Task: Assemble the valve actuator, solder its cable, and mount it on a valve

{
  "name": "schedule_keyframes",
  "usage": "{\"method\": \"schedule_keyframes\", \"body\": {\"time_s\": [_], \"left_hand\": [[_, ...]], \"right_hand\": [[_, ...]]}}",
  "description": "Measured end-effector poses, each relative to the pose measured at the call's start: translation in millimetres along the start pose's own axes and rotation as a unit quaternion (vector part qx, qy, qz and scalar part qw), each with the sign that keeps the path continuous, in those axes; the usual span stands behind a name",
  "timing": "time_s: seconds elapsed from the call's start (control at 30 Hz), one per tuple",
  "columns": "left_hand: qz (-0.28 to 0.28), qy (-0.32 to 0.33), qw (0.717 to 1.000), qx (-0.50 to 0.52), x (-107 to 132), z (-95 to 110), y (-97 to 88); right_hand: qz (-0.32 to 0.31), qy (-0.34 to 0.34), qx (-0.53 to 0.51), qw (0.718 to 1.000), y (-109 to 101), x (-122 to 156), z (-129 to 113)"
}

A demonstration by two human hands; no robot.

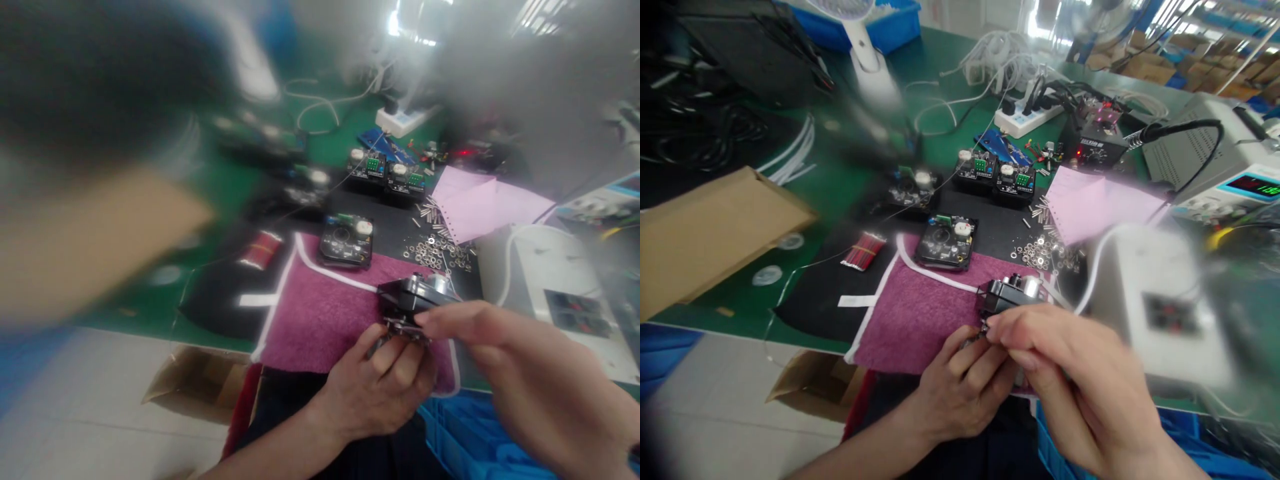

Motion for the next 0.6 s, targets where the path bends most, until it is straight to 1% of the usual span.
{"method": "schedule_keyframes", "body": {"time_s": [0.1, 0.17, 0.2, 0.27, 0.33, 0.37, 0.4, 0.43, 0.47, 0.53, 0.6], "left_hand": [[-0.013, -0.023, 0.999, 0.031, -4.1, -4.1, -2.6], [-0.027, -0.038, 0.997, 0.057, -6.6, -7.9, -7.1], [-0.028, -0.042, 0.996, 0.071, -7.7, -10.9, -11.5], [-0.004, -0.049, 0.994, 0.092, -10.7, -22.0, -25.8], [0.038, -0.063, 0.992, 0.1, -16.4, -40.8, -42.2], [0.042, -0.077, 0.991, 0.105, -20.9, -52.5, -46.4], [0.034, -0.087, 0.988, 0.123, -26.9, -63.3, -46.9], [0.01, -0.08, 0.985, 0.15, -34.5, -70.4, -43.6], [-0.023, -0.059, 0.983, 0.172, -42.7, -73.4, -37.8], [-0.075, 0.006, 0.976, 0.203, -57.7, -71.0, -25.1], [-0.1, 0.052, 0.969, 0.22, -68.5, -66.4, -13.4]], "right_hand": [[0.02, 0.033, -0.073, 0.997, 0.1, -10.4, 1.4], [0.022, 0.03, -0.064, 0.997, -0.2, -14.8, -0.8], [0.023, 0.022, -0.043, 0.999, -1.0, -16.3, -2.6], [0.015, -0.002, 0.019, 1.0, -1.8, -18.4, -7.8], [0.001, -0.037, 0.088, 0.995, -1.7, -19.6, -15.5], [-0.007, -0.06, 0.125, 0.99, -1.7, -20.1, -20.5], [-0.015, -0.084, 0.168, 0.982, -1.8, -20.5, -26.0], [-0.023, -0.11, 0.218, 0.969, -1.8, -21.1, -31.8], [-0.034, -0.136, 0.272, 0.952, -1.3, -21.8, -37.8], [-0.057, -0.188, 0.369, 0.908, 0.1, -23.8, -49.3], [-0.081, -0.243, 0.435, 0.863, 2.9, -25.3, -61.0]]}}
Point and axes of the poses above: each hand's wrist, its own x-axis away from the middle knuckle, its own y-axis out of the palm, z = x × y, the point moved 8 cm from there along -x, towards the middle knuckle, and after that the axes turned 12 degrees about -x, right-handed, at the moved point
